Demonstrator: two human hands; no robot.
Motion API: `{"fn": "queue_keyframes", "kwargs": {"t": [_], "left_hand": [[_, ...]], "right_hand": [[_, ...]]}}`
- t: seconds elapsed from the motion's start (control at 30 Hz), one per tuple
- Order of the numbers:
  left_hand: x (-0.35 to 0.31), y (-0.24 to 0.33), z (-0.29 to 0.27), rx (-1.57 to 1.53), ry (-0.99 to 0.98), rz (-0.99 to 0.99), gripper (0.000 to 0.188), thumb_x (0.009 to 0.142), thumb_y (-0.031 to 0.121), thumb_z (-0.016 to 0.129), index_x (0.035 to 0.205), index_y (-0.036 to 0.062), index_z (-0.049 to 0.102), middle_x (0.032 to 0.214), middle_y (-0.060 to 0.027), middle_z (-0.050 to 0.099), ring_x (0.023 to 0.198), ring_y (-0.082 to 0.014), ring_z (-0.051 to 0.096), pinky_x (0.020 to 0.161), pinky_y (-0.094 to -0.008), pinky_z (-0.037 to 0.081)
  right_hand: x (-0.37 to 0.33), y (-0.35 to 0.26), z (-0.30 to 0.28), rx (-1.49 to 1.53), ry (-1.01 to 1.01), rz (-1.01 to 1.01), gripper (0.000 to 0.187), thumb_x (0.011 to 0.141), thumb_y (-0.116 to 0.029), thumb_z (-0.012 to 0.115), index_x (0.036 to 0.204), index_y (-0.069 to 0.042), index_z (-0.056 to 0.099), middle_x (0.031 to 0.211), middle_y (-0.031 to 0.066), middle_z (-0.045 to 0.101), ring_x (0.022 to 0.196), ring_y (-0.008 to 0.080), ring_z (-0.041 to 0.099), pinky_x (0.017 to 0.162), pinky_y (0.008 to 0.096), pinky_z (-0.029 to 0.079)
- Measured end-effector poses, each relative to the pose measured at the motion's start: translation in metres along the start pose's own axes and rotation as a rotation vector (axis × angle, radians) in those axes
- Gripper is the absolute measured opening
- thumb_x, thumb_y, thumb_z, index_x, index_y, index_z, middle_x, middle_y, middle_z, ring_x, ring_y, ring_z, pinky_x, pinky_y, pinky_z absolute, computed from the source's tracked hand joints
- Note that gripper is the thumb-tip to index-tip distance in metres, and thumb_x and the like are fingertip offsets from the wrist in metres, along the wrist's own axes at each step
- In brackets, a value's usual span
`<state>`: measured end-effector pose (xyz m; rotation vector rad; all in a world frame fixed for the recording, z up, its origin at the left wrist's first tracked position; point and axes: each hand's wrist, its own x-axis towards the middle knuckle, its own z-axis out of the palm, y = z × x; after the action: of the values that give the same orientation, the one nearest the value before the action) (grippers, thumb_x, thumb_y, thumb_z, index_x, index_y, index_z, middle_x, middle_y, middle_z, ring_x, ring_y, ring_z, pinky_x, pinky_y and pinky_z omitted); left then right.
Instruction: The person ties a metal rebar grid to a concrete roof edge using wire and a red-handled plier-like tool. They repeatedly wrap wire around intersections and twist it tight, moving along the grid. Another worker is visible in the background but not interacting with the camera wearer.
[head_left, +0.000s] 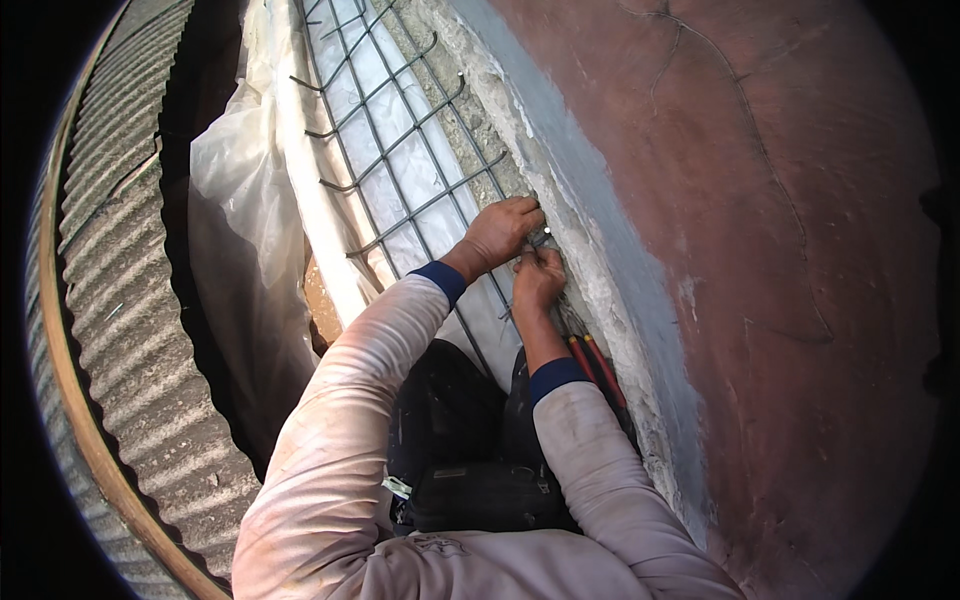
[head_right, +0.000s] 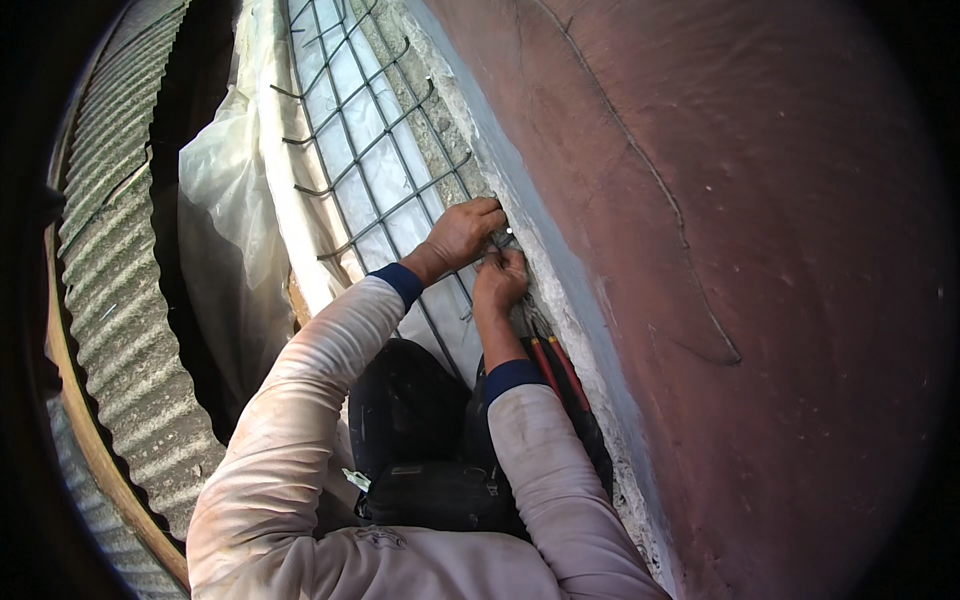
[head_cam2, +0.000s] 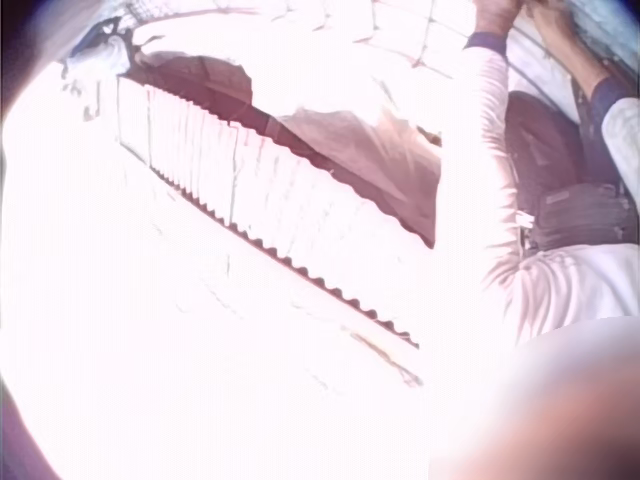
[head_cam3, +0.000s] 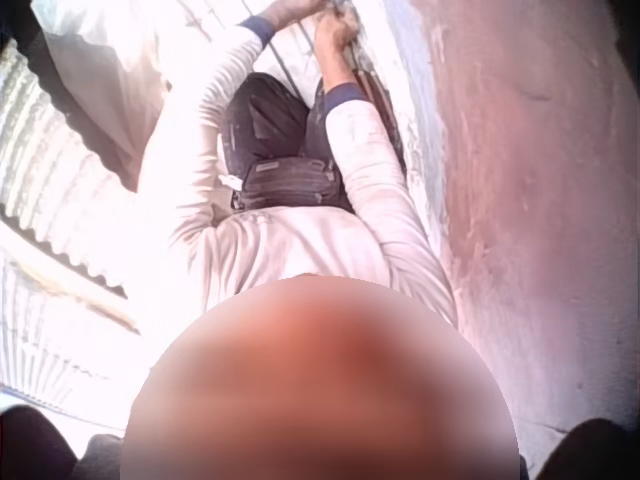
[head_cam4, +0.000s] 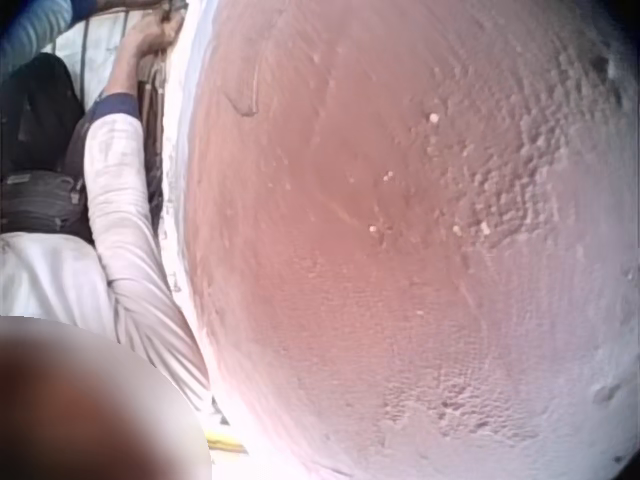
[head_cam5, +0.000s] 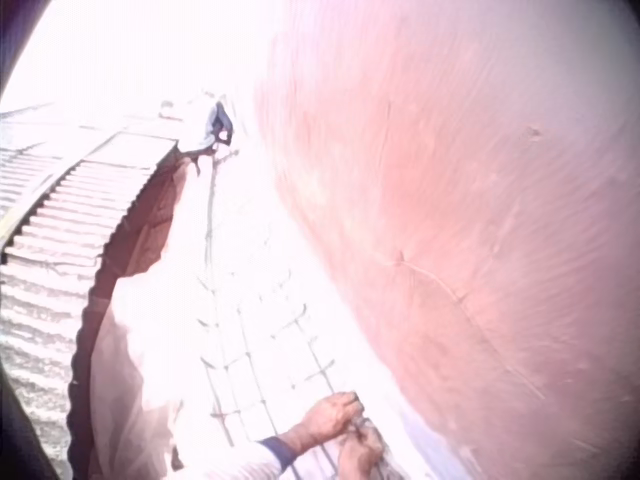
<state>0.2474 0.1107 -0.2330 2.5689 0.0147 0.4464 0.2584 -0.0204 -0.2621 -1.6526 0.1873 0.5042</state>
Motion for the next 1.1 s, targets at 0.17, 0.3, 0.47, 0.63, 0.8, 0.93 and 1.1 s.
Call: {"fn": "queue_keyframes", "kwargs": {"t": [0.17,0.3,0.47,0.63,0.8,0.93,1.1], "left_hand": [[0.007,-0.004,-0.002,0.152,-0.056,0.007,0.018,0.076,0.017,0.073,0.092,0.0074,0.072,0.096,-0.0068,0.066,0.099,-0.0291,0.063,0.089,-0.0415,0.050],[0.017,0.006,0.000,0.330,-0.170,-0.195,0.018,0.077,0.024,0.074,0.088,0.0101,0.079,0.101,-0.0057,0.069,0.106,-0.0255,0.060,0.095,-0.0389,0.043],[0.020,0.022,0.003,0.484,-0.113,-0.290,0.021,0.081,0.024,0.068,0.089,0.0090,0.080,0.105,-0.0067,0.068,0.109,-0.0249,0.057,0.093,-0.0392,0.042],[0.000,-0.004,-0.020,0.314,-0.250,-0.125,0.019,0.080,0.015,0.069,0.094,0.0148,0.082,0.106,-0.0051,0.068,0.112,-0.0239,0.058,0.094,-0.0393,0.042],[-0.013,-0.028,-0.023,0.047,-0.157,-0.100,0.026,0.080,0.004,0.068,0.097,0.0170,0.083,0.106,-0.0029,0.070,0.114,-0.0251,0.062,0.094,-0.0409,0.046],[-0.014,-0.031,-0.015,0.061,-0.017,-0.133,0.024,0.078,0.003,0.068,0.097,0.0119,0.080,0.103,-0.0076,0.070,0.109,-0.0302,0.063,0.094,-0.0437,0.049],[-0.031,-0.024,-0.006,0.003,0.073,-0.522,0.026,0.075,0.004,0.070,0.100,0.0075,0.077,0.101,-0.0141,0.069,0.103,-0.0376,0.062,0.095,-0.0464,0.051]], "right_hand": [[0.001,0.002,-0.001,0.017,-0.010,-0.002,0.006,0.098,0.000,0.067,0.094,0.002,0.062,0.075,0.0061,0.065,0.061,0.0146,0.060,0.059,0.0315,0.049],[0.007,0.012,-0.002,-0.061,-0.018,-0.012,0.003,0.096,0.002,0.065,0.097,0.003,0.063,0.079,0.0069,0.067,0.064,0.0148,0.062,0.060,0.0311,0.050],[0.004,0.021,0.001,-0.214,0.009,-0.200,0.012,0.099,-0.002,0.062,0.109,0.005,0.063,0.087,0.0160,0.074,0.073,0.0250,0.072,0.070,0.0367,0.055],[-0.018,-0.003,-0.010,-0.581,-0.025,-0.296,0.029,0.103,-0.008,0.057,0.129,0.000,0.063,0.097,0.0273,0.076,0.089,0.0406,0.077,0.084,0.0468,0.058],[-0.015,-0.032,-0.013,-0.913,-0.221,-0.343,0.046,0.103,-0.013,0.055,0.150,-0.009,0.056,0.110,0.0322,0.075,0.103,0.0505,0.073,0.089,0.0552,0.057],[-0.009,-0.030,-0.011,-0.943,-0.255,-0.349,0.051,0.102,-0.012,0.057,0.153,-0.009,0.054,0.111,0.0308,0.075,0.104,0.0499,0.073,0.091,0.0543,0.056],[-0.001,-0.023,-0.016,-0.718,-0.266,-0.369,0.053,0.101,-0.012,0.060,0.154,-0.009,0.054,0.112,0.0312,0.075,0.106,0.0507,0.072,0.094,0.0536,0.055]]}}
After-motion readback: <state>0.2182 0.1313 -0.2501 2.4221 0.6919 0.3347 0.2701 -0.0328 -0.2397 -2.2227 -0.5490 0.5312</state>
